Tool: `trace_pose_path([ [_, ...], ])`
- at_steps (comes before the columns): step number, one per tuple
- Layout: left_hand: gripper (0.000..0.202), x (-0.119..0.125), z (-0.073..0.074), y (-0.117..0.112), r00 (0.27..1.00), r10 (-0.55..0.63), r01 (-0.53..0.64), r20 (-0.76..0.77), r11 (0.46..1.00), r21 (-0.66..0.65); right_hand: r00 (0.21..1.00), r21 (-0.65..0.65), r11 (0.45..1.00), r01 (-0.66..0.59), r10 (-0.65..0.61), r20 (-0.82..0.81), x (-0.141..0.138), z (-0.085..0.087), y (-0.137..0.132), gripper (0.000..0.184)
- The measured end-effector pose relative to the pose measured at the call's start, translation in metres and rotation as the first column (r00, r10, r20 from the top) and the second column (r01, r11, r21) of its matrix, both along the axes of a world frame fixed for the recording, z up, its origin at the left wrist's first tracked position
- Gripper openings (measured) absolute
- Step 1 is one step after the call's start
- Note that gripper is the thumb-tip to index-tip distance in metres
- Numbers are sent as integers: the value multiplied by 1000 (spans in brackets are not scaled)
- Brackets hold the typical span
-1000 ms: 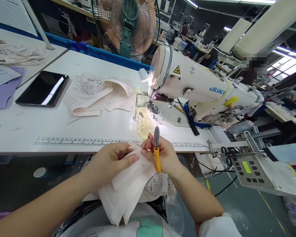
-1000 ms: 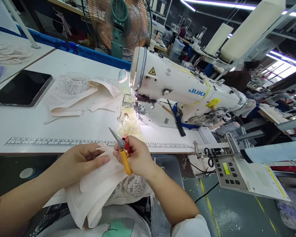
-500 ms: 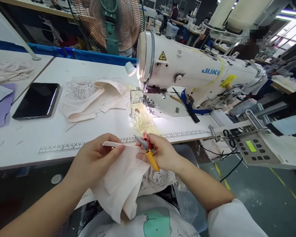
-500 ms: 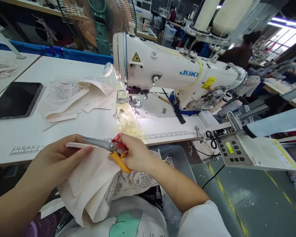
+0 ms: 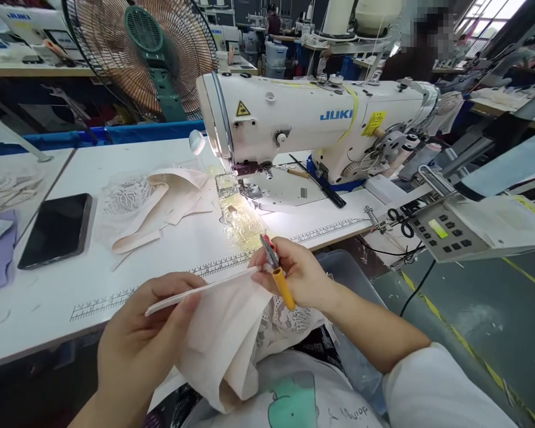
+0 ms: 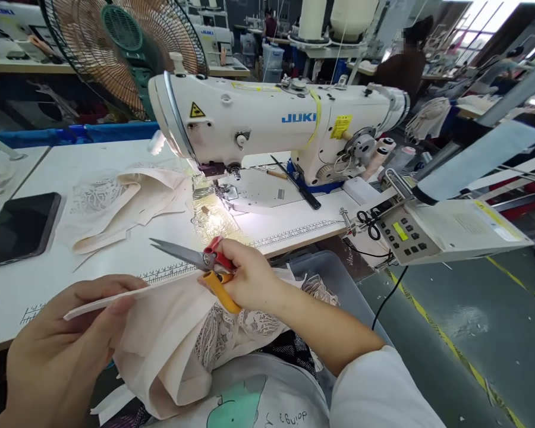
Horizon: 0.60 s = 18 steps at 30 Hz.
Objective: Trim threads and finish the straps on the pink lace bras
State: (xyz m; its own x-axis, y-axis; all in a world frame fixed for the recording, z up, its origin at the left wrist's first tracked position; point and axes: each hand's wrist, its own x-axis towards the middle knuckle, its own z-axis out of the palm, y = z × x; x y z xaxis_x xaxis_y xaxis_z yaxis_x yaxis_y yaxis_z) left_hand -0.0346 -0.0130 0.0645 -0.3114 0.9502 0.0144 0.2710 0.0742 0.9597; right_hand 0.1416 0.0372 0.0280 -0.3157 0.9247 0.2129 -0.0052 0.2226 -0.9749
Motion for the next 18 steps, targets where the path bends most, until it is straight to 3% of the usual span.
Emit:
trace_pose_path([
  [4, 16, -11, 1, 5, 998, -62, 61, -10, 997, -44, 1000, 46, 999, 5, -5, -10, 0, 4, -3, 15],
  [7, 14, -29, 6, 16, 949, -215, 202, -230, 976, -76, 999, 87, 996, -5, 1, 51, -3, 6, -2, 15],
  [8, 14, -34, 9, 18, 894, -255, 250, -369, 966, -61, 997, 84, 996, -4, -3, 81, -4, 6, -2, 16],
  [10, 22, -39, 15, 19, 687, -256, 365, -680, 931, 17, 992, 77, 997, -3, -7, 128, -9, 5, -3, 18],
  [12, 29, -34, 19, 16, 424, -171, 542, -889, 835, 98, 987, 72, 997, -3, -9, 159, -15, 4, -5, 19],
  [14, 28, -23, 19, 13, 237, -162, 691, -958, 721, 49, 980, 61, 998, 11, -23, 195, -20, 3, -9, 18],
  [16, 31, -11, 16, 13, 172, -270, 703, -947, 707, -74, 976, 36, 999, 31, -38, 213, -23, 3, -12, 18],
  [18, 31, -5, 10, 16, 234, -427, 635, -873, 747, -195, 980, -2, 1000, 30, -29, 198, -22, 2, -15, 18],
])
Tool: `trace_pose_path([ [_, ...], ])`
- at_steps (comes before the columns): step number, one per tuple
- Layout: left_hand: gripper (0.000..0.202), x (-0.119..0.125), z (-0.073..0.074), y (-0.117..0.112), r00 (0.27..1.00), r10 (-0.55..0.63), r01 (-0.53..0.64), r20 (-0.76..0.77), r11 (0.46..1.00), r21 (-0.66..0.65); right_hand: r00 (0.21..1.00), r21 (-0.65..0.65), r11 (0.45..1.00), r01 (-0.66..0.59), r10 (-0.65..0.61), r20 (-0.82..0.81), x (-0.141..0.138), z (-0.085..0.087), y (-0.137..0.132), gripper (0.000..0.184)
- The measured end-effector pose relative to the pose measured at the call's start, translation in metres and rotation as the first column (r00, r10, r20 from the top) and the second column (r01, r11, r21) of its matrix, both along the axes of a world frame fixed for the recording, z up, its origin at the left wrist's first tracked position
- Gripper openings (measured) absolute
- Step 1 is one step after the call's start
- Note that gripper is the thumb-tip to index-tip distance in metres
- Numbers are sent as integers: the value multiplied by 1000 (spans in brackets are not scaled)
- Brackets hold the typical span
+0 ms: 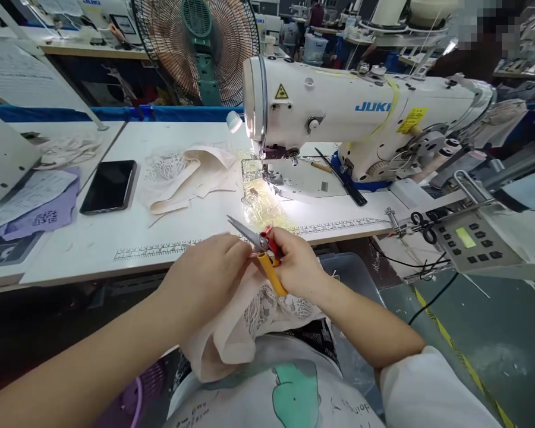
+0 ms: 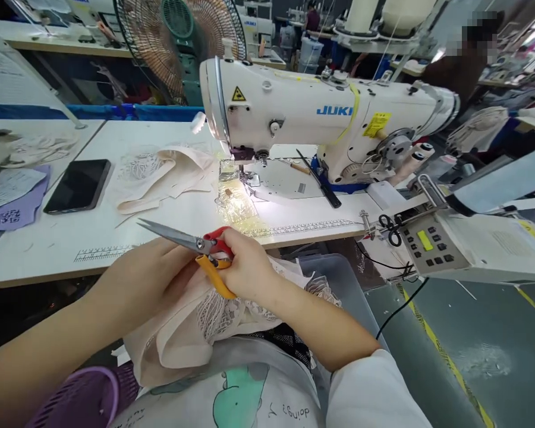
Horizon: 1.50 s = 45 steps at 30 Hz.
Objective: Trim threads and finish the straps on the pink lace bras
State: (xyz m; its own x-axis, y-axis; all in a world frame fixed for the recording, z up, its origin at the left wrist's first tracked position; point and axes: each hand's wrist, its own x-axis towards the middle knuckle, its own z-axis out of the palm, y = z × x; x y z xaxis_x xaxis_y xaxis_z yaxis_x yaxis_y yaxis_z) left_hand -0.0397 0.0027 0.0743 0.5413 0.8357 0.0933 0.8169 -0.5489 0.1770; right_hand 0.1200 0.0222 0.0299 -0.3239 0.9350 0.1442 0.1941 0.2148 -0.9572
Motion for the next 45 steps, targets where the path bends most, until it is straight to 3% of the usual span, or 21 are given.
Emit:
trace_pose_path([
  [2, 29, 0, -7, 3, 988, 98, -75, 118, 980, -186, 999, -45, 998, -37, 36, -32, 5, -3, -1, 19],
  [5, 25, -5, -16, 7, 922, 210, -48, 325, 895, -443, 992, -120, 987, -109, 100, -78, 15, -11, 1, 24],
  [9, 26, -7, -24, 8, 731, 470, 57, 494, 680, -731, 976, -210, 969, -127, 84, -201, 25, -19, 7, 30],
  [12, 28, -7, -26, 11, 594, 637, 116, 491, 536, -836, 960, -202, 979, -26, -32, -278, 28, -17, 10, 25],
  [14, 29, -9, -26, 14, 558, 683, 130, 472, 490, -862, 946, -166, 981, 104, -149, -287, 27, -14, 9, 23],
  [16, 29, -12, -25, 20, 517, 711, 137, 477, 482, -866, 938, -165, 975, 149, -192, -289, 25, -10, 7, 25],
  [18, 28, -14, -23, 25, 478, 725, 132, 496, 499, -856, 946, -183, 979, 90, -141, -291, 21, -7, 4, 29],
  [24, 21, -19, -9, 39, 476, 617, 122, 627, 660, -741, 965, -79, 996, 34, -54, -257, -2, 0, 12, 42],
  [28, 21, -18, 9, 40, 427, 615, 78, 663, 705, -705, 963, -99, 990, 104, -125, -240, -15, 6, 18, 33],
  [33, 23, -11, 20, 28, 297, 699, 161, 651, 635, -755, 947, -112, 993, 40, -73, -314, -15, 16, 2, 26],
  [37, 26, -3, 14, 14, 295, 738, 267, 606, 546, -794, 925, -150, 979, -138, 73, -374, 2, 17, -15, 31],
  [39, 25, -1, 10, 8, 315, 733, 297, 603, 527, -796, 925, -90, 957, -274, 237, -297, 21, 14, -20, 41],
  [42, 24, 2, 5, 3, 341, 705, 316, 622, 537, -782, 902, -13, 902, -431, 431, 9, 55, 9, -25, 56],
  [45, 24, 4, 3, 2, 371, 669, 306, 644, 567, -765, 822, -42, 888, -457, 440, 360, 82, 8, -29, 65],
])
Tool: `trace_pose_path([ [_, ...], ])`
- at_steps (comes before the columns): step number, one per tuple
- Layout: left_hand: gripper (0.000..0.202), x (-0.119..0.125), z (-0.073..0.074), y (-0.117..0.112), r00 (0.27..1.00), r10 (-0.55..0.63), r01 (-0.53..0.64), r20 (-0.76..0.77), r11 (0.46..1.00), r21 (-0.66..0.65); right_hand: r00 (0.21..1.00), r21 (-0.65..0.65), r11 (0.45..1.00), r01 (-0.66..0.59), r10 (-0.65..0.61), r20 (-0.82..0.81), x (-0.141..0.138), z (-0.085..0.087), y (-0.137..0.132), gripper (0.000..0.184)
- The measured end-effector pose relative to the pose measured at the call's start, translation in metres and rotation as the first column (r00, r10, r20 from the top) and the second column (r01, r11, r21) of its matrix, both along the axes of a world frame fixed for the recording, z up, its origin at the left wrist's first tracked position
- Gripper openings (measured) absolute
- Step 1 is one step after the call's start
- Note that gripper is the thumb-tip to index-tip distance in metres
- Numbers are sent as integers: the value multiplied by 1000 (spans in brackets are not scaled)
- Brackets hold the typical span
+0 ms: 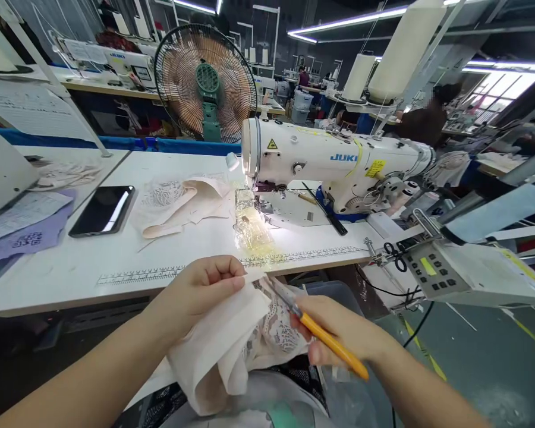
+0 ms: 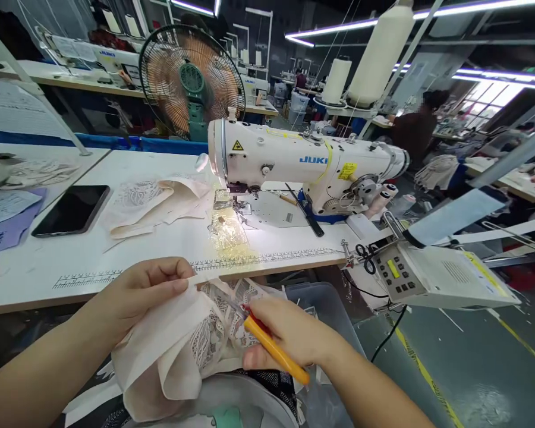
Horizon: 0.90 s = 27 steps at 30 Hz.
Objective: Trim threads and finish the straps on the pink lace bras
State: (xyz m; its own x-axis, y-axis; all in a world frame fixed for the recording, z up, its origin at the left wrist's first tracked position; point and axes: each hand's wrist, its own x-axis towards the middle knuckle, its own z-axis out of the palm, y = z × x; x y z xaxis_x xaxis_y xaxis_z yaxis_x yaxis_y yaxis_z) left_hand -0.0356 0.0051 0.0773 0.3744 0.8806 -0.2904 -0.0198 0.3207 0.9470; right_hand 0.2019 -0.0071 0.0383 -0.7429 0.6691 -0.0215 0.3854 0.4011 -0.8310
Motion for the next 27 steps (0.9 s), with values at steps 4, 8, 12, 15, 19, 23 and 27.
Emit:
trace_pose_path([
  [4, 25, 4, -1, 3, 996, -33, 38, -88, 997, 60, 968, 104, 993, 53, -77, 239, 7, 3, -2, 67],
  [8, 24, 8, -3, 6, 988, -38, 49, -152, 996, 73, 956, 123, 990, 76, -107, 274, -2, 3, 4, 69],
  [12, 23, 12, -5, 11, 984, -10, 25, -176, 996, 81, 947, 112, 991, 76, -106, 304, -8, 2, 12, 66],
  [15, 23, 12, -6, 14, 978, -6, 27, -210, 995, 97, 940, 107, 990, 87, -117, 321, -8, 2, 16, 66],
  [19, 24, 11, -7, 18, 972, -27, 48, -234, 995, 88, 934, 99, 990, 102, -130, 332, -9, 3, 20, 68],
  [23, 25, 12, -9, 22, 969, -45, 66, -244, 995, 79, 931, 69, 990, 126, -142, 336, -8, 1, 21, 69],
  [27, 25, 12, -10, 25, 961, -68, 91, -267, 993, 75, 933, 53, 988, 142, -152, 326, -7, -2, 21, 65],
])
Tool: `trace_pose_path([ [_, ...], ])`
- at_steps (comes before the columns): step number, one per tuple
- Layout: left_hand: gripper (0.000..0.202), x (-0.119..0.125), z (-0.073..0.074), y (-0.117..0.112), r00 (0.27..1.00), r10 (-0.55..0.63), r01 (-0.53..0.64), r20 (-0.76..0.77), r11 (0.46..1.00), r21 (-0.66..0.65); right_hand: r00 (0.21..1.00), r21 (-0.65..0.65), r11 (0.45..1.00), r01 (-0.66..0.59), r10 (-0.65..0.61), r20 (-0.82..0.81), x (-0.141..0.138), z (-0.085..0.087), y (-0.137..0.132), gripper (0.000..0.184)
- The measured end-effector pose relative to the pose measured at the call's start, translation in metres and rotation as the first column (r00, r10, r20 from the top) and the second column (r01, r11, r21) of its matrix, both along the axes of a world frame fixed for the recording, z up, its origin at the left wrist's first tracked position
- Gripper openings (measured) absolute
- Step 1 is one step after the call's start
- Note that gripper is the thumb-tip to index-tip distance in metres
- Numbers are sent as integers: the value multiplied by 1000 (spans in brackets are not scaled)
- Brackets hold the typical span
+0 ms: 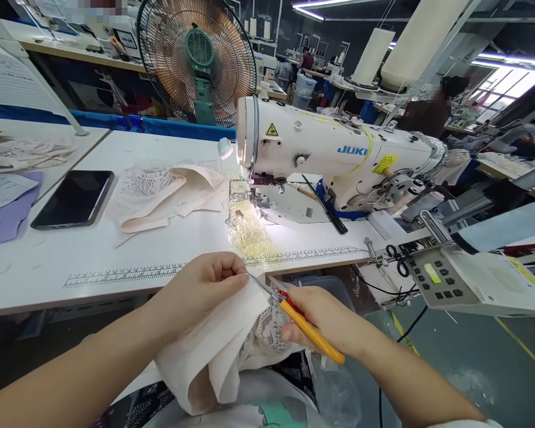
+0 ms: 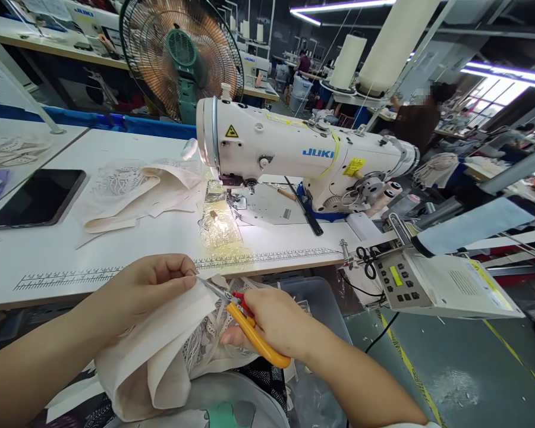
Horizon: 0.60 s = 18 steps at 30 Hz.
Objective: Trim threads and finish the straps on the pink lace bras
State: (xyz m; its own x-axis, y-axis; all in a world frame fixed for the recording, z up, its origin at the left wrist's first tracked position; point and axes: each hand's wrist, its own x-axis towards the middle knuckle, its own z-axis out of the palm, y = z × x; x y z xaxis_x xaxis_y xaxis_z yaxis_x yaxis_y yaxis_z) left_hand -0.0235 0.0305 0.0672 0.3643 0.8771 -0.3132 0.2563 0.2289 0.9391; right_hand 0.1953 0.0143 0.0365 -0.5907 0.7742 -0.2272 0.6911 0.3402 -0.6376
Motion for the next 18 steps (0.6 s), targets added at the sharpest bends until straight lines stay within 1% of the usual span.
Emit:
trace_pose_path([
  [4, 25, 0, -2, 2, 1000, 10, -9, 10, 999, -37, 1000, -26, 999, 25, -25, 2, -1, -1, 2, 61],
  [7, 26, -2, -3, 3, 1000, 17, -16, 15, 998, -65, 999, -12, 999, 36, -36, -1, -3, -5, 3, 57],
  [10, 27, -4, -4, 4, 1000, 23, -22, 7, 998, -64, 999, 4, 999, 44, -44, -8, -1, -9, 7, 54],
  [12, 26, -6, -4, 5, 1000, 3, -3, -11, 999, -45, 995, 17, 995, 98, -98, -34, 1, -10, 11, 53],
  [14, 25, -7, -6, 6, 999, -33, 33, -43, 999, -17, 972, 37, 979, 202, -196, -129, -1, -11, 18, 51],
  [16, 23, -7, -8, 9, 995, -67, 68, -76, 998, 16, 913, 36, 959, 280, -255, -319, -8, -11, 26, 47],
  [17, 22, -7, -10, 10, 993, -81, 84, -88, 996, 31, 868, 10, 960, 279, -248, -430, -13, -12, 30, 44],
  [18, 22, -6, -11, 12, 991, -93, 98, -98, 994, 45, 819, -32, 968, 250, -229, -526, -20, -13, 33, 42],
])
